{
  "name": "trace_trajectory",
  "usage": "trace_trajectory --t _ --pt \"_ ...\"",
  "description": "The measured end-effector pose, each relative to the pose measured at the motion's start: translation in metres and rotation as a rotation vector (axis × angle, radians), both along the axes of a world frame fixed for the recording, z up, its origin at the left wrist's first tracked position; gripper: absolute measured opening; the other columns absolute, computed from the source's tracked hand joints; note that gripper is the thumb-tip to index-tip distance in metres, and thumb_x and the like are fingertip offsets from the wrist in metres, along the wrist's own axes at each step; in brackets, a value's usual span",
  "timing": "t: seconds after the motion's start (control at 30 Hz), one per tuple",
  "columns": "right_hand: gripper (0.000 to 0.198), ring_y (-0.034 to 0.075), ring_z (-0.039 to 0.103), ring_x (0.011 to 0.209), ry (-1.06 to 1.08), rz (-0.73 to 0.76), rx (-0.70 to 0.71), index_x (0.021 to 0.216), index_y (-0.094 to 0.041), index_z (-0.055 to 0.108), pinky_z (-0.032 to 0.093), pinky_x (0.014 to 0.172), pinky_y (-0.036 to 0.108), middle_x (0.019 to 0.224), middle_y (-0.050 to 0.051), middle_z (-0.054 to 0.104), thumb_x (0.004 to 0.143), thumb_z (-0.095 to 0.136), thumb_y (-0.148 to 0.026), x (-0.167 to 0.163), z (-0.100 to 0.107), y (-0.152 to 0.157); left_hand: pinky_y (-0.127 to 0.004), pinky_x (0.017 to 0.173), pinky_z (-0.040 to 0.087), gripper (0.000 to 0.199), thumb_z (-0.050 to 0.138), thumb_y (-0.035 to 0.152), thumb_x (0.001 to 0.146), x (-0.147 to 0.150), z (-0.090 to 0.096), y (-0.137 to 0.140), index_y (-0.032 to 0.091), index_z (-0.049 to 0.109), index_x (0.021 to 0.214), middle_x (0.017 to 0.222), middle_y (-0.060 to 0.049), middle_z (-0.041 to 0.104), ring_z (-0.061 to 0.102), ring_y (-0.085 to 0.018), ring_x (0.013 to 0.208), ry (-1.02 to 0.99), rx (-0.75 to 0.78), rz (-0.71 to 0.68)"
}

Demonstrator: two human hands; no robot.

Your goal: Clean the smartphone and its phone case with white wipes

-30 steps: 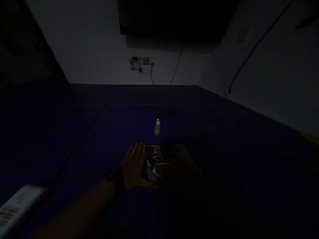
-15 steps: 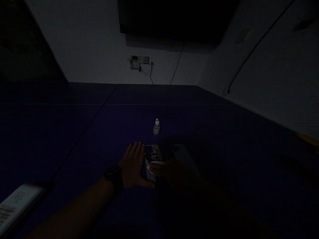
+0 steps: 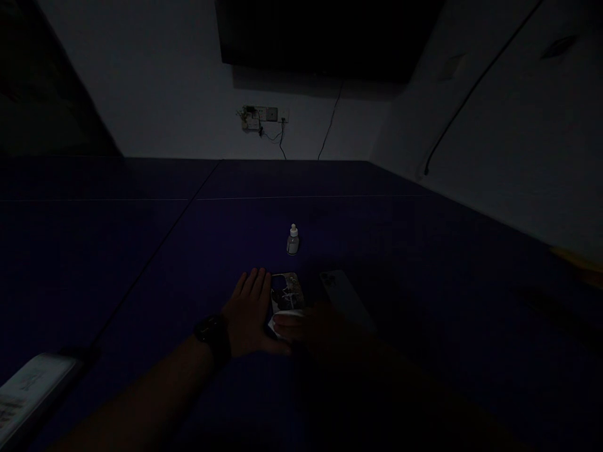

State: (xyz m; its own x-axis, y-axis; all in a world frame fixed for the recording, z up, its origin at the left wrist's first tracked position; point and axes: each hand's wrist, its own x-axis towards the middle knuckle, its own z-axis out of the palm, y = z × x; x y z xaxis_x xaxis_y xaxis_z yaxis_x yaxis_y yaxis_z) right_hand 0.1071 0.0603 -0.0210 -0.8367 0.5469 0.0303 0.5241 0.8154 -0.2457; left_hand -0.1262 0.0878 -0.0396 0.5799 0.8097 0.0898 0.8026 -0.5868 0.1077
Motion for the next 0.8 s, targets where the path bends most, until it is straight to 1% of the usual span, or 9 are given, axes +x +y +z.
trace_trajectory --t 0.07,0.2,0.3,0.33,0.4,0.47,0.6,0.7,0.8 --pt "0.044 0.02 0.067 0.103 -0.017 -0.016 -0.022 0.135 -0.032 0.06 0.043 0.087 0.035 0.136 0.001 0.065 0.094 0.049 -0.019 0.005 0.006 0.002 -0.06 0.119 0.016 0.15 0.039 0.105 0.048 -0.001 -0.003 0.001 0.0 0.022 0.154 0.158 -0.032 0.024 0.022 -0.049 0.147 -0.016 0.03 -0.013" --pt "0.041 0.018 0.068 0.088 -0.073 -0.194 -0.003 0.125 -0.032 0.067 0.042 0.083 0.034 0.126 0.003 0.071 0.093 0.047 -0.015 0.015 0.013 0.004 -0.06 0.119 0.017 0.151 0.038 0.105 0.048 -0.002 -0.005 0.002 -0.001 0.022 0.154 0.158 -0.033 0.023 0.021 -0.049 0.147 0.004 0.016 -0.015" --pt "0.047 0.021 0.066 0.102 -0.035 -0.186 0.006 0.137 -0.03 0.058 0.041 0.087 0.037 0.14 0.005 0.061 0.093 0.046 -0.018 0.007 0.005 0.0 -0.061 0.118 0.019 0.15 0.038 0.106 0.048 -0.002 -0.002 0.002 0.0 0.023 0.154 0.157 -0.033 0.025 0.023 -0.049 0.146 0.007 0.019 -0.017" --pt "0.05 0.022 0.063 0.112 -0.023 -0.155 -0.001 0.142 -0.028 0.053 0.04 0.09 0.039 0.145 0.005 0.056 0.093 0.048 -0.02 0.004 0.001 -0.001 -0.061 0.118 0.019 0.15 0.038 0.106 0.048 -0.001 -0.002 0.002 0.0 0.024 0.154 0.157 -0.032 0.025 0.024 -0.049 0.146 0.003 0.023 -0.015" --pt "0.051 0.024 0.062 0.114 -0.018 -0.086 -0.01 0.143 -0.029 0.051 0.039 0.09 0.04 0.146 0.005 0.055 0.092 0.051 -0.025 -0.001 -0.003 -0.003 -0.061 0.118 0.02 0.152 0.039 0.106 0.047 -0.001 0.0 0.001 -0.001 0.024 0.153 0.157 -0.033 0.026 0.024 -0.049 0.146 -0.003 0.022 -0.002" --pt "0.045 0.023 0.065 0.105 -0.016 -0.073 -0.018 0.137 -0.033 0.058 0.04 0.088 0.039 0.14 0.002 0.061 0.092 0.052 -0.025 0.002 -0.001 -0.003 -0.062 0.118 0.02 0.153 0.039 0.106 0.047 -0.001 0.0 0.001 -0.004 0.024 0.152 0.157 -0.034 0.025 0.023 -0.05 0.146 0.0 0.006 0.005" --pt "0.041 0.018 0.067 0.086 -0.027 -0.186 0.019 0.123 -0.036 0.068 0.04 0.086 0.037 0.126 -0.001 0.071 0.091 0.049 -0.018 0.013 0.007 -0.001 -0.061 0.119 0.016 0.149 0.04 0.105 0.049 -0.003 -0.002 0.001 0.001 0.021 0.155 0.158 -0.032 0.023 0.023 -0.049 0.147 -0.002 0.02 -0.023" --pt "0.049 0.02 0.066 0.1 -0.035 -0.2 0.034 0.135 -0.035 0.06 0.04 0.091 0.039 0.138 0.002 0.063 0.091 0.047 -0.018 0.007 0.005 -0.004 -0.061 0.119 0.016 0.15 0.04 0.105 0.049 -0.003 -0.003 0.002 0.0 0.02 0.155 0.158 -0.032 0.023 0.022 -0.049 0.146 -0.006 0.017 -0.026" --pt "0.052 0.024 0.063 0.112 -0.039 -0.124 0.002 0.142 -0.033 0.053 0.041 0.09 0.041 0.144 0.005 0.057 0.091 0.051 -0.024 -0.001 0.001 -0.006 -0.063 0.118 0.019 0.152 0.038 0.106 0.048 -0.002 -0.001 0.002 -0.003 0.022 0.153 0.157 -0.034 0.023 0.022 -0.051 0.146 0.002 -0.005 -0.008"
